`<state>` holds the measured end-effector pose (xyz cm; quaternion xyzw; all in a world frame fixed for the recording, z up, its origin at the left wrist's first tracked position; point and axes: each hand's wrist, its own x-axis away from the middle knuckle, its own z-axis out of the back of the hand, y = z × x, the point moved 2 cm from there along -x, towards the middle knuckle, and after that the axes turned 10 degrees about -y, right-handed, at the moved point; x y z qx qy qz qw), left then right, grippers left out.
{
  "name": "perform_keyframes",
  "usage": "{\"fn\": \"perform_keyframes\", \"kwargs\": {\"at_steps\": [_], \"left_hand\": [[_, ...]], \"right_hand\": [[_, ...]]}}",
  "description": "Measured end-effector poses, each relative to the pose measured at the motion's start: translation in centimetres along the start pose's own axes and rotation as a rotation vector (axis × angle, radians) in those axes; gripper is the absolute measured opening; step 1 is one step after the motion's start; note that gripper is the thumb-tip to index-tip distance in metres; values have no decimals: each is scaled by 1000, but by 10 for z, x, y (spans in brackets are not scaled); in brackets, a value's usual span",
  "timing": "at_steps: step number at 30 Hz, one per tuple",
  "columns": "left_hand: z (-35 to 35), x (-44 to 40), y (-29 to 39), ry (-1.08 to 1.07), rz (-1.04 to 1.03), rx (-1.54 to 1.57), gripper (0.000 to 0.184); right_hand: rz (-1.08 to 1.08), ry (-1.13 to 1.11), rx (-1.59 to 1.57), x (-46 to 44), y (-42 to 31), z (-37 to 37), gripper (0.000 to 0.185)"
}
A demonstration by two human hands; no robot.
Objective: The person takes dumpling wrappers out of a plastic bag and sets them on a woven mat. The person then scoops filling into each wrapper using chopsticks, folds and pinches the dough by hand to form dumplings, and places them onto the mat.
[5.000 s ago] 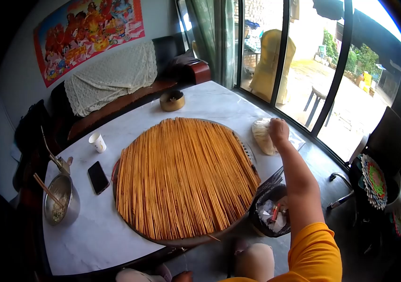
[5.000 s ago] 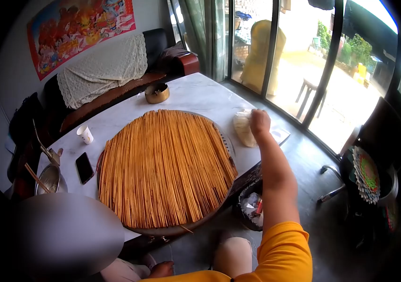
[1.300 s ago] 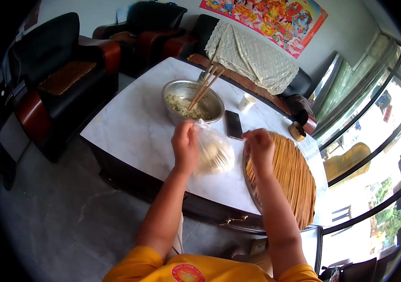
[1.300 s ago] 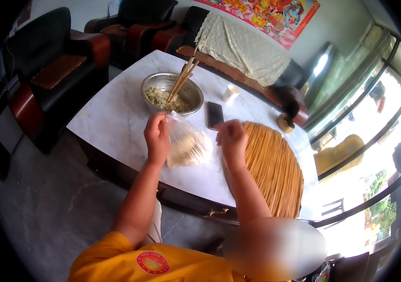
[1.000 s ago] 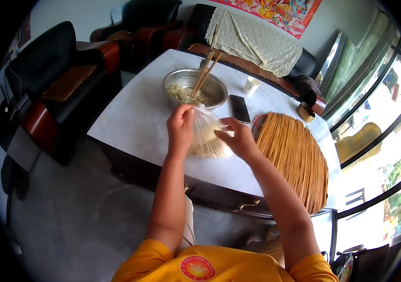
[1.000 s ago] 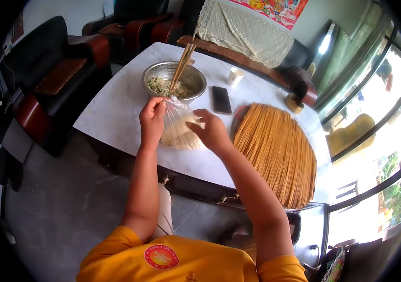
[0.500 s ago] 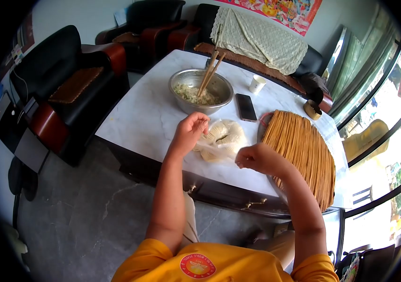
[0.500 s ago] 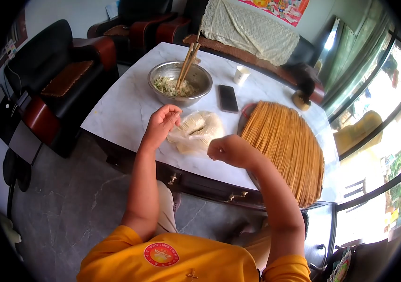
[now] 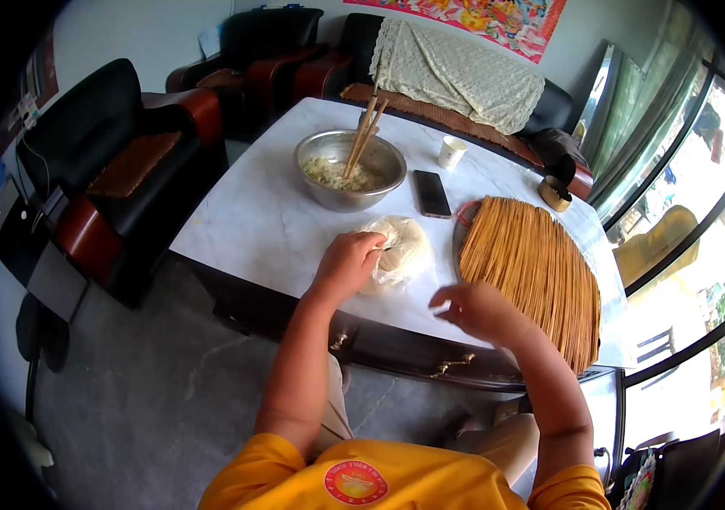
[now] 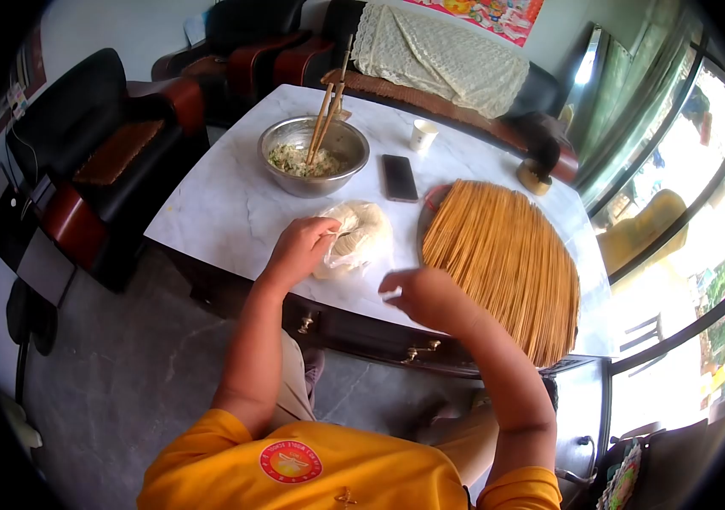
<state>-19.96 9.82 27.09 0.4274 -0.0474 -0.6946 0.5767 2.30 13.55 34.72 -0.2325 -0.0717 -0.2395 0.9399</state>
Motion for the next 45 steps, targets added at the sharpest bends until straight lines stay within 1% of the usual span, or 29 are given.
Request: {"fn": "perform_keyframes", "kwargs": {"at_steps": [1,3,5,6,7,9,11,12,13,14,15,16,17,20,22,23,24,25,26,28,29,31,32,33,36,37,39,43,45], "left_hand": [[2,0,2,0,-7,-4,22],[7,4,7,6,138,318,22],[8,4,10,-14,184,338,21],[7,5,10,-39,235,360,20],[5,6,8,-37,238,358,20],[2,6,8,-31,106,2,20],[1,8,8,-88,148,-90,18],[1,8,8,-146,187,-177,16],[1,9,7,-143,188,-174,16],[0,10,7,-137,125,-154,15],[0,12,6,-132,63,-135,14],[2,12,8,-131,63,-132,14],[5,12,11,-167,66,-39,12],[15,15,19,-257,99,103,13],[17,19,20,-313,130,150,13],[17,21,19,-387,126,167,14],[18,23,19,-463,124,186,14],[20,25,21,-464,124,188,14],[25,27,25,-470,74,184,17],[35,31,31,-482,25,182,19],[41,33,33,-477,-25,208,19],[51,37,35,-470,-73,233,19],[55,40,34,-489,-59,269,17],[59,43,34,-507,-44,306,16],[64,49,33,-599,17,312,14],[65,51,33,-593,19,311,14],[62,55,36,-634,-11,365,13],[62,53,50,-639,-80,411,12],[64,52,48,-612,83,403,16]], "right_hand": [[18,162,-7,-6,3,2,18],[11,350,-139,-20,1,2,22],[123,410,-96,-40,-6,-5,27],[189,452,10,-50,-7,-14,32],[247,554,170,-62,-6,-24,30],[260,441,254,-81,1,-33,27],[194,482,14,-88,13,-26,16],[133,580,-226,-90,22,-22,11],[151,645,-293,-90,34,-14,10],[49,702,-426,-87,48,-7,9],[14,722,-636,-95,82,-6,8],[-38,709,-797,-82,74,6,9],[-209,673,-773,-77,80,14,10],[-270,723,-880,-65,102,22,15],[-277,945,-1093,-55,100,26,23],[-274,946,-1089,-54,97,28,23],[-154,1111,-901,-50,88,32,28],[-35,1262,-704,-46,75,34,32],[-39,1262,-704,-46,62,31,32],[358,1106,-481,-48,12,26,34],[356,933,-307,-46,-17,22,33],[302,543,-344,-61,-34,-2,19],[211,441,-324,-69,-36,-14,17],[198,434,-281,-82,-26,-31,19],[155,498,124,-96,-18,-57,26],[160,496,127,-97,-21,-60,26],[185,595,182,-95,-29,-64,24],[160,564,210,-113,-17,-71,28],[138,528,126,-110,-11,-63,29]]}}
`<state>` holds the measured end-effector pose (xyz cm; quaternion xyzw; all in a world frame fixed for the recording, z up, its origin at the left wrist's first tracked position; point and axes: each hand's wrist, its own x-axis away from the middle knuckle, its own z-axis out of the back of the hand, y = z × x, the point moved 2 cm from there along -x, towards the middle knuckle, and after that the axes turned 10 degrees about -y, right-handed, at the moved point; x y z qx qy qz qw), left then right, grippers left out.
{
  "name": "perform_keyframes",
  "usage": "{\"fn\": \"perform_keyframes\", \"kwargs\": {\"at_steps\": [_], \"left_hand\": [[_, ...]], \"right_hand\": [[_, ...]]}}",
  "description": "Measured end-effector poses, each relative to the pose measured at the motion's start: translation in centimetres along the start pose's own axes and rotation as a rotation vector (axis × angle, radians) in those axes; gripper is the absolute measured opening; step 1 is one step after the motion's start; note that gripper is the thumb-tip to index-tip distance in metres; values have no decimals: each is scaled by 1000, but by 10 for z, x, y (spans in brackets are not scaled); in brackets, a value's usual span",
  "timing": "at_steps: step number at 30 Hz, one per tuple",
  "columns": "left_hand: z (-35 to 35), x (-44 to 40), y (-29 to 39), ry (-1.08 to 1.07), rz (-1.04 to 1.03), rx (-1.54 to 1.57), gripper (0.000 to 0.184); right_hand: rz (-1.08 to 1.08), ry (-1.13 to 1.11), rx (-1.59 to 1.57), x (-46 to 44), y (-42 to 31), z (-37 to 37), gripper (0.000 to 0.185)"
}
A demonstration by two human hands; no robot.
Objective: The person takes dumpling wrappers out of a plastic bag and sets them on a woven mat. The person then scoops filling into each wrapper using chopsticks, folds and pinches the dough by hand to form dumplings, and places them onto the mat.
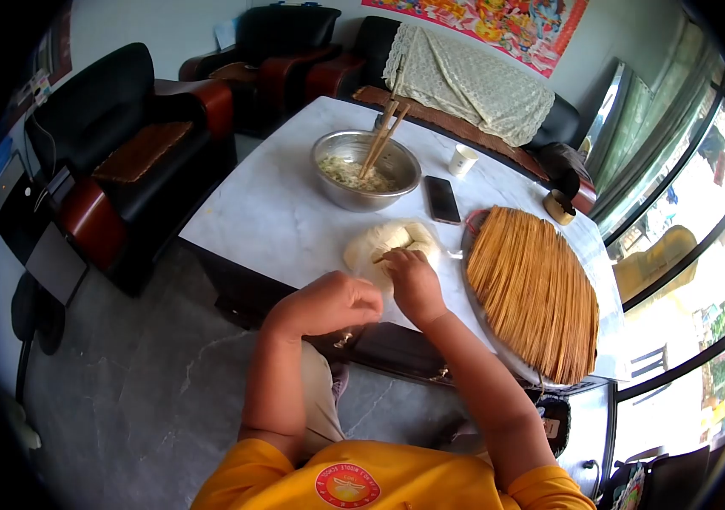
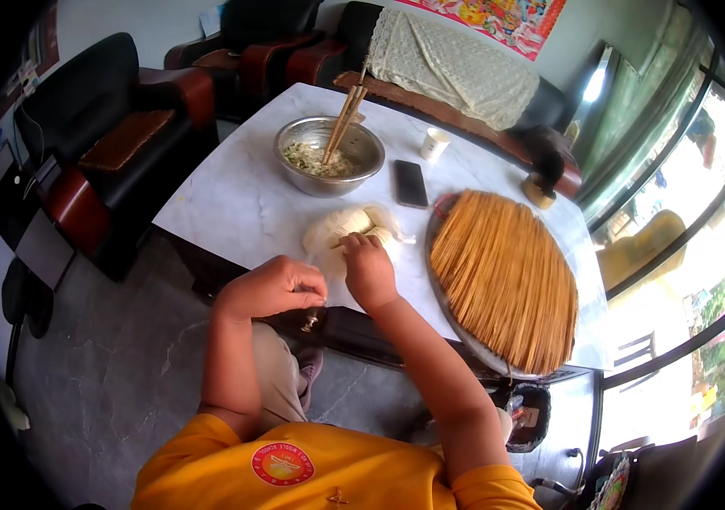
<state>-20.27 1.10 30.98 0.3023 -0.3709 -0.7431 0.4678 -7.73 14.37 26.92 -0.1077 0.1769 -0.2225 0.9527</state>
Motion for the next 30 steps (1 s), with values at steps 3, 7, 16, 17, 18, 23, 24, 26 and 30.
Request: {"fn": "perform_keyframes", "kwargs": {"at_steps": [3,7,16,17,18,23,24,26,30], "left_hand": [[0,-1,-1,211,139,-180,31],[-19,-18,-38,356,197,-668,45],[-16,-29,-47,456,26,-739,11],[-16,-27,-45,465,11,-740,10],[-15,-25,-43,475,-4,-740,10],[-8,-4,-52,434,146,-771,7],[-8,-2,-54,394,209,-767,7],[-9,1,-57,378,218,-749,6],[-9,5,-54,341,206,-650,4]], "right_hand": [[4,-19,-37,2,0,5,33],[84,-11,43,6,-6,4,43],[82,-12,76,5,-1,-4,46],[85,-13,78,6,0,-5,46],[69,-21,79,6,-1,-5,44],[49,2,109,5,-16,-4,40],[25,0,146,3,-18,-6,39],[8,-5,182,-1,-23,-12,39],[-63,56,229,-4,-30,-19,40]]}}
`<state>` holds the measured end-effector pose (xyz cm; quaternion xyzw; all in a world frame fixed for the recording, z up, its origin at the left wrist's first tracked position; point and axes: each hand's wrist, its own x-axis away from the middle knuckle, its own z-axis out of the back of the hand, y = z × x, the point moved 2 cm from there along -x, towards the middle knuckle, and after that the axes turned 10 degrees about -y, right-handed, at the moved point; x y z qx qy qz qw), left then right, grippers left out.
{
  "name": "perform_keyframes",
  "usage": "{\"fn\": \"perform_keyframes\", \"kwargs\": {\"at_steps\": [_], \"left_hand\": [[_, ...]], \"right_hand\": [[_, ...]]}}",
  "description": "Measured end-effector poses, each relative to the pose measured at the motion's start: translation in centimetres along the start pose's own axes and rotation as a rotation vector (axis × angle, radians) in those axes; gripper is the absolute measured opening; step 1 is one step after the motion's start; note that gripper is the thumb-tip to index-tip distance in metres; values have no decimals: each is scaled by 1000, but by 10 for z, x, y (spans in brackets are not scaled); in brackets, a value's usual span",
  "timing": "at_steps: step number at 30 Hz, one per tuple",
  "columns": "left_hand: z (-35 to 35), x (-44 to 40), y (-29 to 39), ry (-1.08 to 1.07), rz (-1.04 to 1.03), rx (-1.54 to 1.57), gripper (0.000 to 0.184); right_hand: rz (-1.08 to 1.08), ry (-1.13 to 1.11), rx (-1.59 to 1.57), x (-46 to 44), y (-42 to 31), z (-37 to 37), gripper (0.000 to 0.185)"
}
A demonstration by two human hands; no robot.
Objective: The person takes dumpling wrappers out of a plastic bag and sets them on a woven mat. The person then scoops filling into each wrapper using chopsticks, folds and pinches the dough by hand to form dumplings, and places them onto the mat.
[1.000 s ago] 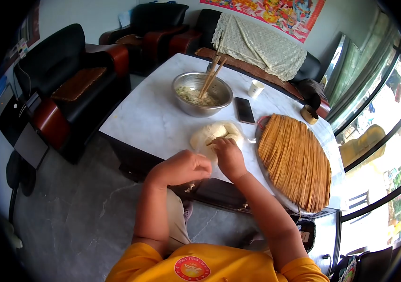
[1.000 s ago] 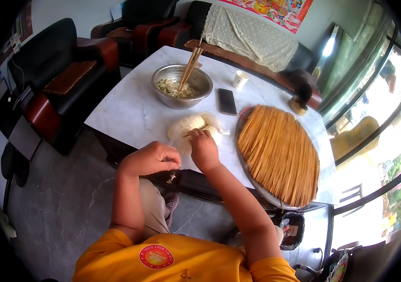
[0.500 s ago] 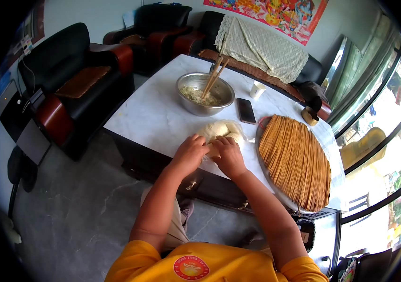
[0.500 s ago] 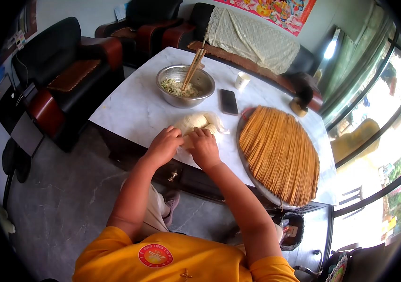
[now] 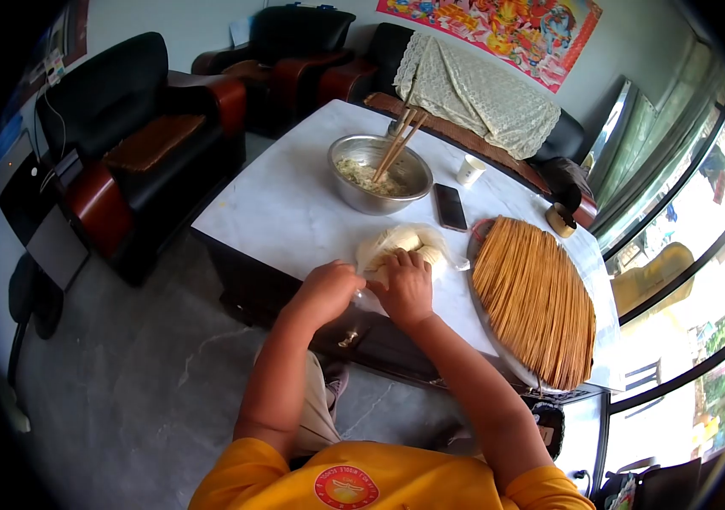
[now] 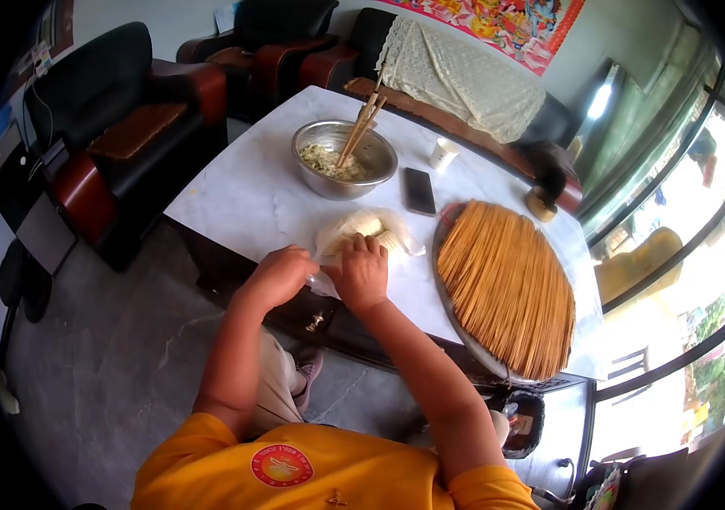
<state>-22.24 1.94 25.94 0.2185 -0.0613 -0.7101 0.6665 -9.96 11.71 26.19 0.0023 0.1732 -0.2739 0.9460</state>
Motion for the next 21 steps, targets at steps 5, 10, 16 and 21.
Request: {"fn": "perform_keyframes", "kwargs": {"at_steps": [5,10,16,21], "left_hand": [[4,1,-2,-46,35,-27,2],[10,3,-4,5,1,-2,10],[26,2,3,213,-137,71,5],[6,-16,-3,-6,-232,300,8]], "right_hand": [[-59,0,25,-1,-4,-4,32],[-53,29,71,-1,-5,-16,30],[3,12,-257,-2,10,-2,37],[88,-38,-337,-4,28,-5,40]]}}
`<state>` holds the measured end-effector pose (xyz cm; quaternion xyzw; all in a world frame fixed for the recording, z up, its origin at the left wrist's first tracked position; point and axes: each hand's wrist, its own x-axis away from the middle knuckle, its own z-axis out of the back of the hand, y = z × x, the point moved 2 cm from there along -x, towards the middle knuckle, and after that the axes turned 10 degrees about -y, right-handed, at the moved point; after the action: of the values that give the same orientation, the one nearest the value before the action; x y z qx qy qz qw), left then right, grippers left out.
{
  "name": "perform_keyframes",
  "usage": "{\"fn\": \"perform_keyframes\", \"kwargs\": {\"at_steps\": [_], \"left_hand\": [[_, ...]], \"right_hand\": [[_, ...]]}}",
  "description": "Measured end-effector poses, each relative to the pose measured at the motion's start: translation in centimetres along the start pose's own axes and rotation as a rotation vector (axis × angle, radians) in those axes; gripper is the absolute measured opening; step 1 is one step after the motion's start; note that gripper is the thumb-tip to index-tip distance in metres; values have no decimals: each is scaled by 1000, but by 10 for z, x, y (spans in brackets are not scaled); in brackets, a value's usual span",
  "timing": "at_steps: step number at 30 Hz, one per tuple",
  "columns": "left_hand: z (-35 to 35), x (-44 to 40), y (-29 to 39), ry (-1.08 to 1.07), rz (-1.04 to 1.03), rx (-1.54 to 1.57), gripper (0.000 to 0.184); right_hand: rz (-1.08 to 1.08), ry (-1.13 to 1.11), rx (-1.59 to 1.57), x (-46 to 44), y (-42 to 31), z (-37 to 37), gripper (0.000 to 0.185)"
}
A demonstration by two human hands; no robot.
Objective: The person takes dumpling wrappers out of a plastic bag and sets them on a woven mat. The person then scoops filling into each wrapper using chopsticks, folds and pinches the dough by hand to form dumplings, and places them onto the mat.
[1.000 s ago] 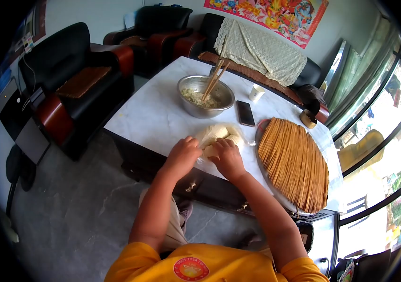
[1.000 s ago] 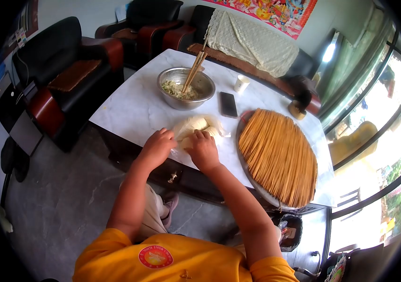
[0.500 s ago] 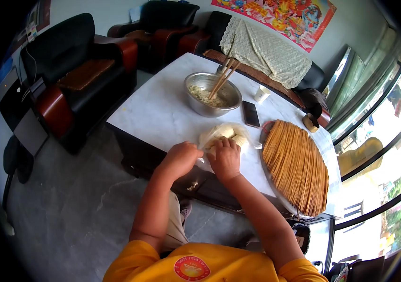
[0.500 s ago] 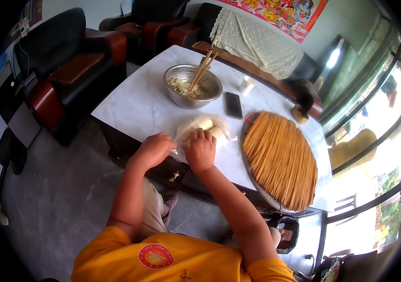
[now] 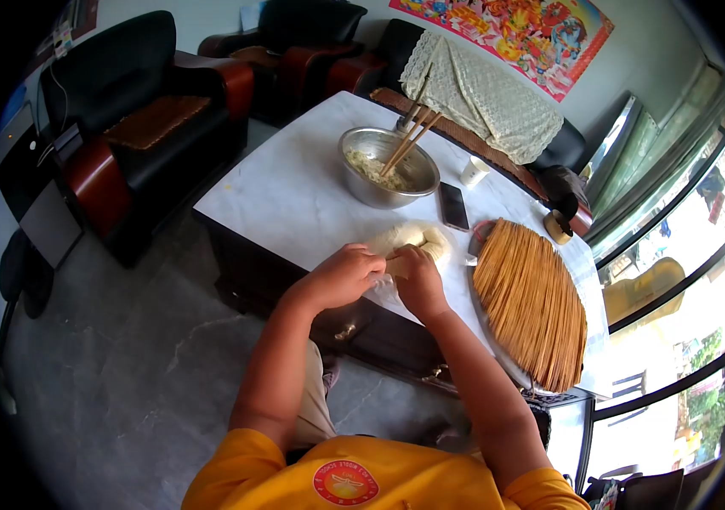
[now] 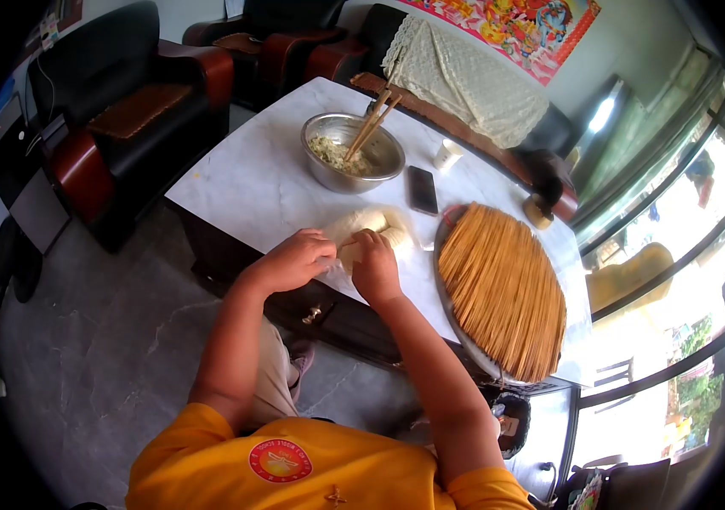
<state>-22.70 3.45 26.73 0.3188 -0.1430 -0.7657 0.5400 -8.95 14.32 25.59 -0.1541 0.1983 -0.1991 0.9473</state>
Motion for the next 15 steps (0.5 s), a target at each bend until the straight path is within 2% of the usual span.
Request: {"fn": "perform_keyframes", "kwargs": {"at_steps": [1,3,7,8,9,13,15], "left_hand": [[-3,0,2,-1,0,1,8],[-6,3,5,4,139,-141,7],[-13,8,3,7,100,-227,7],[-18,8,0,-3,93,-317,3],[-18,7,4,-12,85,-407,9],[-17,5,16,-26,114,-356,5],[-19,6,18,45,83,-335,8]], "right_hand": [[-1,0,-1,1,-4,1,40],[-30,15,27,1,-11,2,40],[-35,25,28,5,-15,2,39],[-36,40,54,6,-17,1,40],[-38,56,80,7,-20,1,42],[-131,86,153,4,-32,-9,48],[-209,59,238,2,-31,-13,54]]}}
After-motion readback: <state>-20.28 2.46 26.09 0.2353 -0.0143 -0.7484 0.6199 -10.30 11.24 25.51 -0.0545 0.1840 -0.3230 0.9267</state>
